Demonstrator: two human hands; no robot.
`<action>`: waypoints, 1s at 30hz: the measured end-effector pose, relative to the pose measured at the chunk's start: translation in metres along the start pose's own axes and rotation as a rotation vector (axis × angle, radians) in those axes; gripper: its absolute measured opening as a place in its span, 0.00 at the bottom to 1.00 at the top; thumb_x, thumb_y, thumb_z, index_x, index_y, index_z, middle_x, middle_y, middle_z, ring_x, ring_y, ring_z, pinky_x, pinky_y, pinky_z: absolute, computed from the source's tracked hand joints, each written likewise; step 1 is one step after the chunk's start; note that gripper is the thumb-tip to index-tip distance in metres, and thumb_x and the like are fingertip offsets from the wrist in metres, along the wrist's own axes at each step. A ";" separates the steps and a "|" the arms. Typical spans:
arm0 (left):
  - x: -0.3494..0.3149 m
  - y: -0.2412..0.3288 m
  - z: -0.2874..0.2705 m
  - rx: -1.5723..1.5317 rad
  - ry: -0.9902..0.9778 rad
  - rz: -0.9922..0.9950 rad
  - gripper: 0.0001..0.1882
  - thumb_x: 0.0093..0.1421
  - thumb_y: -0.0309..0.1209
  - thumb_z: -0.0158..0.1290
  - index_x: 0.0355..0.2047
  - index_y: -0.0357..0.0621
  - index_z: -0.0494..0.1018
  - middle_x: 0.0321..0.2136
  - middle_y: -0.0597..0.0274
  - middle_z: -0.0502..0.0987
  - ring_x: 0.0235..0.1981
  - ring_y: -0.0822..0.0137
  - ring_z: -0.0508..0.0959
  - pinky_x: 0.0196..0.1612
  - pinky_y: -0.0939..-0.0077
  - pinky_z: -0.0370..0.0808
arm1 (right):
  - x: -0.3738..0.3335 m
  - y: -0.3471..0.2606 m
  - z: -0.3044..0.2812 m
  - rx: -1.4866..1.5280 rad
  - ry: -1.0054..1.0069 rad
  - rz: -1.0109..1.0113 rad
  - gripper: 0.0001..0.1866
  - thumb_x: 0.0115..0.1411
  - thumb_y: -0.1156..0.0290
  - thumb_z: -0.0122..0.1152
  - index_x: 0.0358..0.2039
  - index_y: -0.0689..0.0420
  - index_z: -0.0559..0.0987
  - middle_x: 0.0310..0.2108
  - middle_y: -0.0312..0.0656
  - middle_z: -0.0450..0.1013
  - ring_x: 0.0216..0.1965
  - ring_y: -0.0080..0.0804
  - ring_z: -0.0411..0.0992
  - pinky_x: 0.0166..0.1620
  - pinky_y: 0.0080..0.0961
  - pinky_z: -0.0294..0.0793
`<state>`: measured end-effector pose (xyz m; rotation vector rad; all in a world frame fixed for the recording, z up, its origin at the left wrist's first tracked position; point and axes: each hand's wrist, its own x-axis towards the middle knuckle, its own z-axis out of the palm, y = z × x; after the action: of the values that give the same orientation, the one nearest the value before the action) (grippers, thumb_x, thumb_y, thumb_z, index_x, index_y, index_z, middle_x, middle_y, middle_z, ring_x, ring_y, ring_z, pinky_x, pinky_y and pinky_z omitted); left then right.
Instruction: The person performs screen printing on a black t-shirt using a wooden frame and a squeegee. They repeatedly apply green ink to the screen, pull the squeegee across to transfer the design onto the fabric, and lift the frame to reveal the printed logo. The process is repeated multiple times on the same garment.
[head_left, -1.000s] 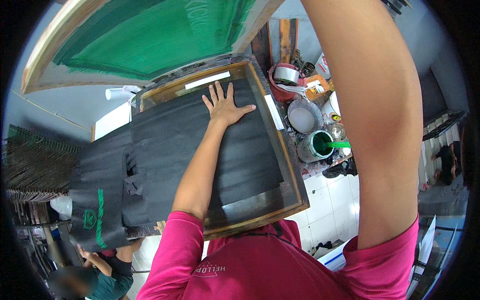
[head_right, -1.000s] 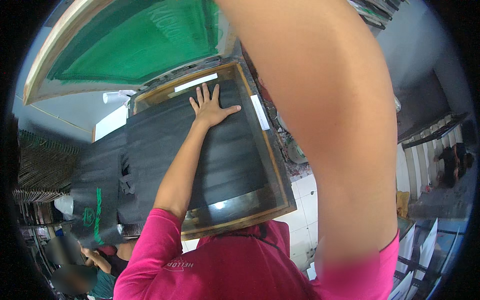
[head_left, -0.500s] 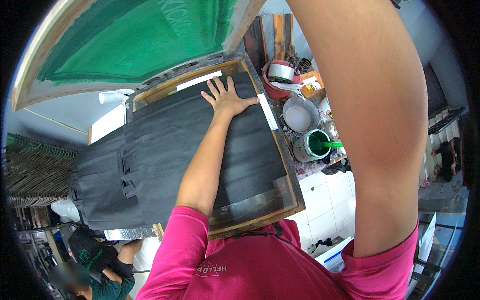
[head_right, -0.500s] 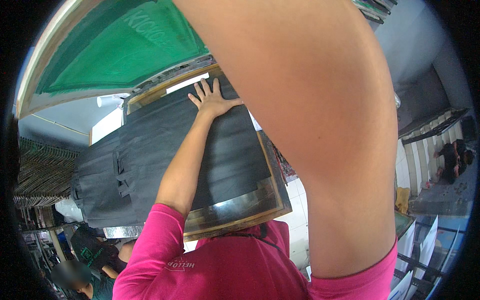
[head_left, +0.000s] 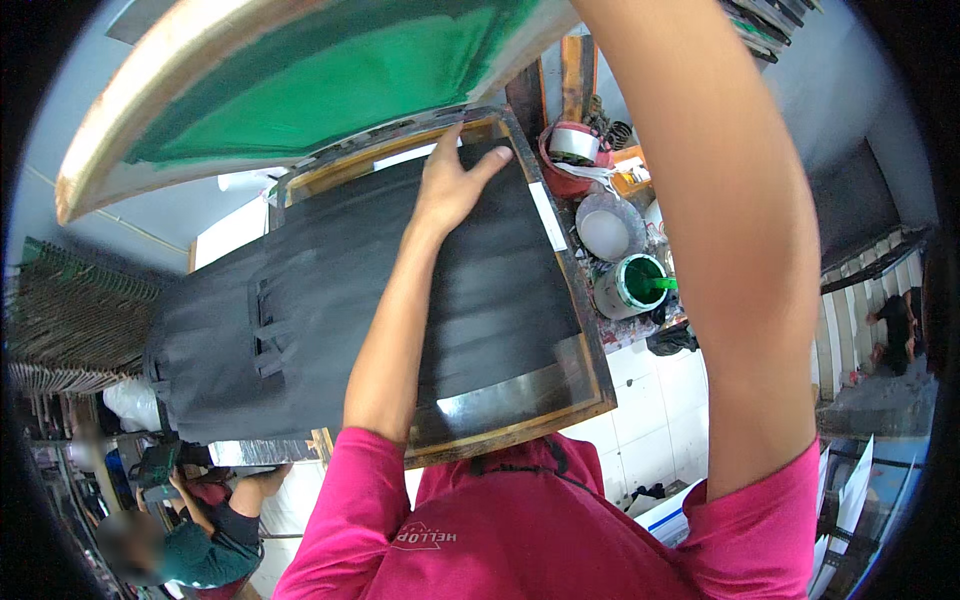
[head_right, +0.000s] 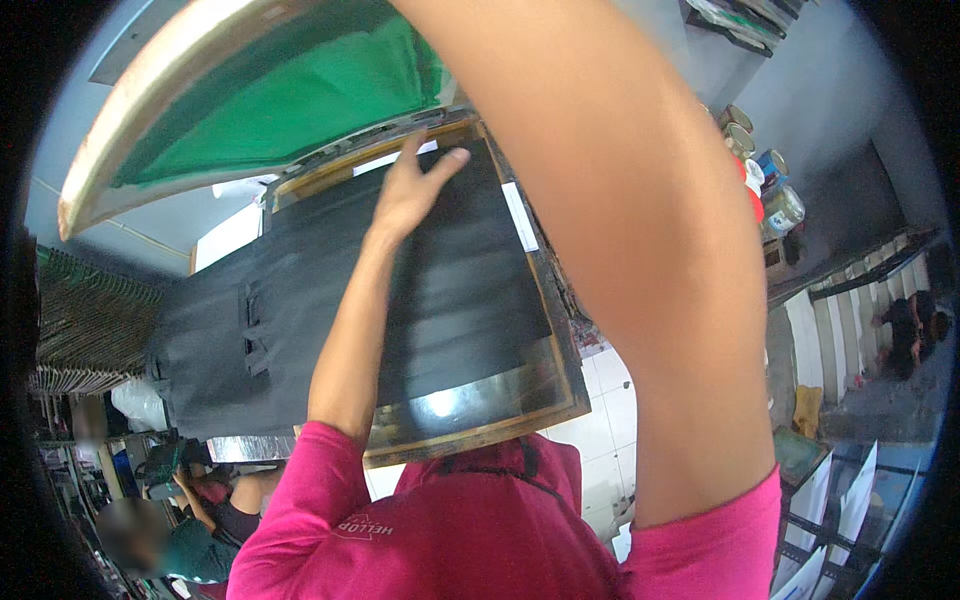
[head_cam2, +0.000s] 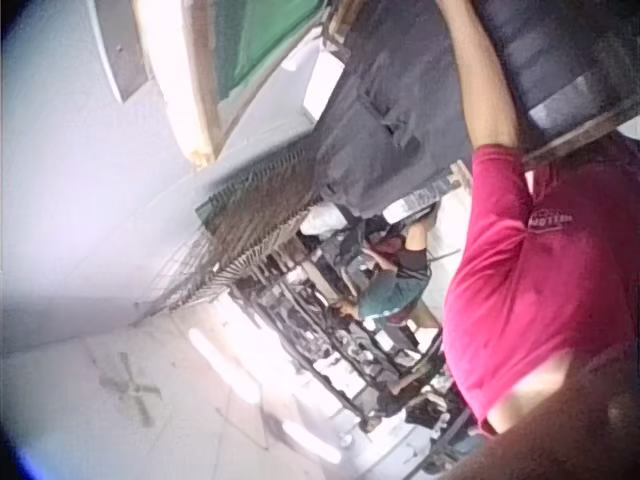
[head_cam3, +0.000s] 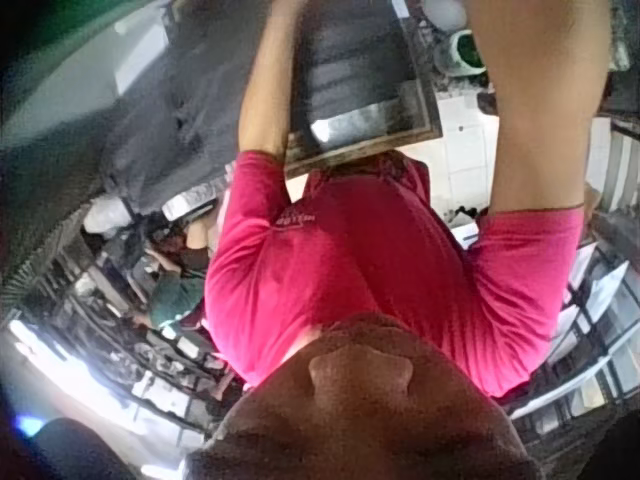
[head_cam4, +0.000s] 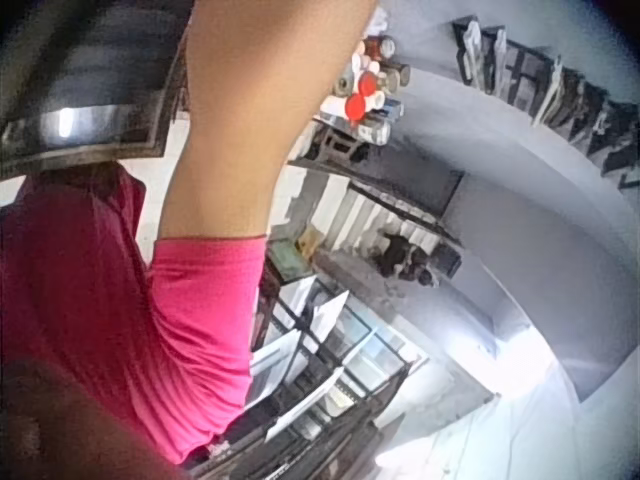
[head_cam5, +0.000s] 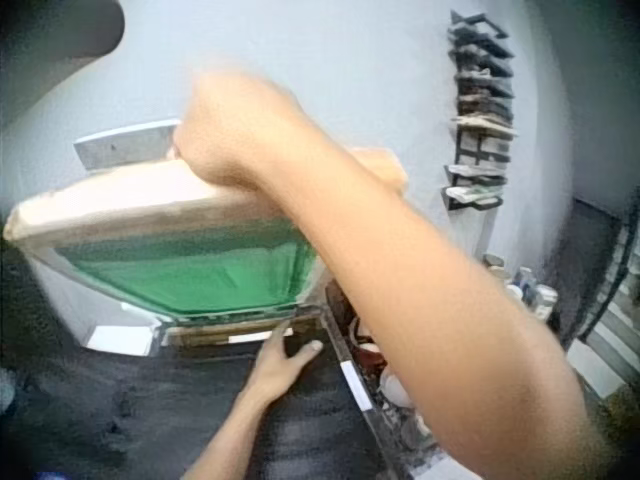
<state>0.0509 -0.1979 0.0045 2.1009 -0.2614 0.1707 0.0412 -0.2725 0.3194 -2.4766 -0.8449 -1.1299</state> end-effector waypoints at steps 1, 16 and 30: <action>-0.018 0.018 -0.019 -0.232 -0.021 0.034 0.50 0.59 0.58 0.60 0.69 0.33 0.58 0.63 0.39 0.68 0.65 0.41 0.66 0.67 0.43 0.60 | -0.019 -0.007 -0.013 0.044 -0.096 0.076 0.17 0.61 0.63 0.61 0.36 0.66 0.86 0.37 0.60 0.81 0.38 0.53 0.80 0.46 0.43 0.79; -0.359 -0.016 -0.049 -0.855 0.056 -0.752 0.13 0.68 0.33 0.57 0.36 0.33 0.80 0.26 0.51 0.84 0.21 0.72 0.79 0.33 0.76 0.76 | -0.352 -0.099 0.044 0.383 -0.436 0.144 0.12 0.56 0.62 0.71 0.28 0.57 0.79 0.27 0.41 0.77 0.29 0.42 0.76 0.33 0.39 0.73; -0.361 -0.025 -0.054 -0.836 -0.019 -0.830 0.18 0.66 0.31 0.56 0.19 0.35 0.77 0.14 0.56 0.77 0.18 0.70 0.76 0.28 0.75 0.73 | -0.286 -0.038 0.179 0.295 -0.512 0.041 0.22 0.61 0.48 0.64 0.31 0.58 0.79 0.27 0.50 0.77 0.32 0.52 0.77 0.35 0.47 0.74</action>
<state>-0.2925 -0.0965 -0.0695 1.2329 0.4694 -0.3955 -0.0258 -0.2682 -0.0136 -2.5355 -0.9990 -0.3151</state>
